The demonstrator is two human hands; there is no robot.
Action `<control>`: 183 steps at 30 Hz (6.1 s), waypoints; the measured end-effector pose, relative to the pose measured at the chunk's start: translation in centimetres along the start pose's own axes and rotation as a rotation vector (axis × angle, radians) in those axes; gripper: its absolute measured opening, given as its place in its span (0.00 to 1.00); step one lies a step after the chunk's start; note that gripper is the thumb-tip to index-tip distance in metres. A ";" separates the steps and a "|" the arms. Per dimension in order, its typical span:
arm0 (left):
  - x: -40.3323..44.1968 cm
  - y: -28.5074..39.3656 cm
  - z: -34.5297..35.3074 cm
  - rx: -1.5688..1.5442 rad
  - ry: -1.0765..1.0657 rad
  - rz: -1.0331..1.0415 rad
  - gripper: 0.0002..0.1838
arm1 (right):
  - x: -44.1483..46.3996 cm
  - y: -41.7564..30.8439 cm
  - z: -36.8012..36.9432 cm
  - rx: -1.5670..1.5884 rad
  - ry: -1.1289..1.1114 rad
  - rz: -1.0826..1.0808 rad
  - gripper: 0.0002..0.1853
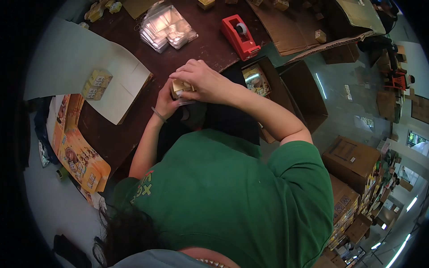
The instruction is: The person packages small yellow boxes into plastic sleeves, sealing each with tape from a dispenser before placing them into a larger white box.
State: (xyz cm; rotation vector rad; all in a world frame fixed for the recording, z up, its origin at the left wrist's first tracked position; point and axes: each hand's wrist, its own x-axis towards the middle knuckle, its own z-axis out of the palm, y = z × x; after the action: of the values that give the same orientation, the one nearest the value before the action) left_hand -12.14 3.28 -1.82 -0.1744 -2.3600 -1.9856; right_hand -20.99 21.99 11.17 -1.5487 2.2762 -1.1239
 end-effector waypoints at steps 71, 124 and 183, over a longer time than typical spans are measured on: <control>11.7 5.6 4.3 -0.342 -0.100 -0.164 0.27 | -3.8 8.9 -1.5 0.412 0.434 0.054 0.24; 10.9 6.6 8.0 -0.950 -0.021 -0.137 0.18 | -7.7 5.8 3.6 0.540 0.791 0.671 0.34; 3.6 6.8 -1.7 -1.167 0.075 -0.575 0.23 | -2.6 2.4 2.2 0.113 0.413 0.082 0.34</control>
State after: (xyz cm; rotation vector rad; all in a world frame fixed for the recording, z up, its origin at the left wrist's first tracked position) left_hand -14.96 2.90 5.51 0.5860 -0.9523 -3.2666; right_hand -20.46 23.59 7.38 -1.2611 2.4401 -1.6440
